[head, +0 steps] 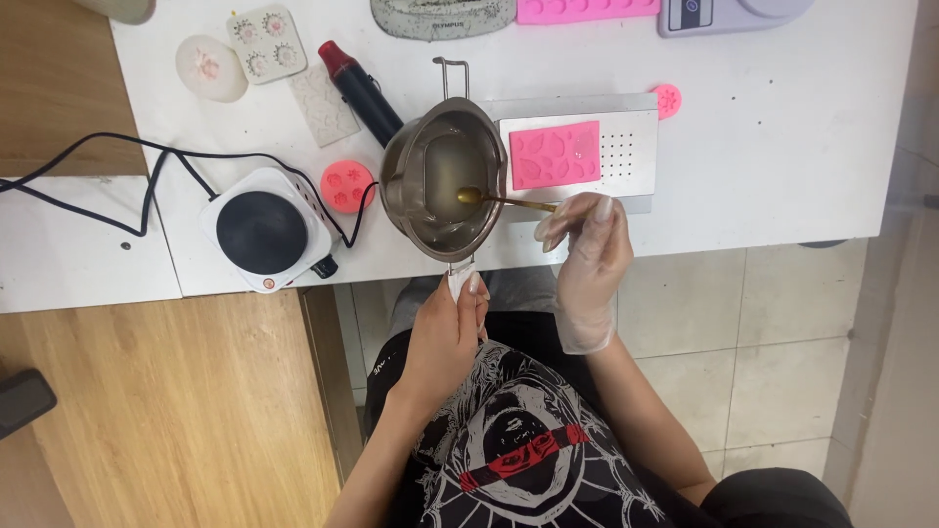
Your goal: Melt wax in a melting pot using a heat gun and scoop or pour the liquid wax into silicone molds.
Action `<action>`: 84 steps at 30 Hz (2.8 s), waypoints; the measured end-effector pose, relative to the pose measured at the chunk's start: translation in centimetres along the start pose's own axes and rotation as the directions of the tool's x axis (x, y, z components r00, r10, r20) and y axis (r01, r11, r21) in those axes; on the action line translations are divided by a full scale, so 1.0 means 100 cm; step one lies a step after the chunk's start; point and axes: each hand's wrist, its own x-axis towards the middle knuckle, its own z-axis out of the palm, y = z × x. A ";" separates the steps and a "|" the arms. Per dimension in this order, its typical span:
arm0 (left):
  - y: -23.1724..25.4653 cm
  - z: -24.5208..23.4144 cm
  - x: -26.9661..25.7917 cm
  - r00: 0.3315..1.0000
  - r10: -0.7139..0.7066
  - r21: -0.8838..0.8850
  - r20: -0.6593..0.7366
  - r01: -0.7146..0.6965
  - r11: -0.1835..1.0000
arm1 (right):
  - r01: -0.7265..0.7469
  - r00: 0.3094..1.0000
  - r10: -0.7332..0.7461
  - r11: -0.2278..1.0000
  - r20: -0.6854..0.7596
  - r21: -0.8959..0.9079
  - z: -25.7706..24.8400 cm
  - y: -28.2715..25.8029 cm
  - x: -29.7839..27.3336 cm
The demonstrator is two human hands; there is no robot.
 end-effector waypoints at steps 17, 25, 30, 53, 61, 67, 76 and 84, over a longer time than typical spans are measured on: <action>-0.011 -0.012 0.016 0.999 -0.037 -0.151 0.015 0.039 0.988 | -0.085 0.980 0.119 0.974 -0.157 0.209 -0.036 0.011 0.028; -0.013 -0.012 0.014 0.999 -0.042 -0.149 0.004 0.042 0.988 | -0.014 0.980 0.040 0.991 -0.196 0.134 -0.049 0.026 0.029; -0.013 -0.011 0.013 0.999 -0.037 -0.147 0.016 0.039 0.988 | 0.048 0.978 -0.030 0.995 -0.209 0.085 -0.050 0.032 0.030; -0.014 -0.008 0.014 0.999 -0.033 -0.136 0.021 0.035 0.990 | 0.487 0.872 -0.450 0.765 0.189 -0.421 -0.052 0.004 0.019; -0.014 -0.008 0.015 0.998 -0.047 -0.132 0.034 0.051 0.990 | 0.586 0.809 -0.517 0.672 0.279 -0.453 -0.053 0.003 0.019; -0.011 -0.006 0.016 0.998 -0.052 -0.111 0.040 0.056 0.992 | 0.342 0.933 -0.361 0.877 0.008 -0.336 -0.047 0.010 0.014; -0.004 -0.001 0.014 0.997 -0.010 -0.035 0.071 0.012 0.999 | 0.206 0.979 -0.205 0.971 0.017 -0.125 -0.011 0.011 0.006; -0.003 0.000 0.014 0.997 -0.005 0.004 0.079 0.005 1.000 | -0.054 0.995 0.061 0.996 -0.083 0.076 -0.003 0.011 0.010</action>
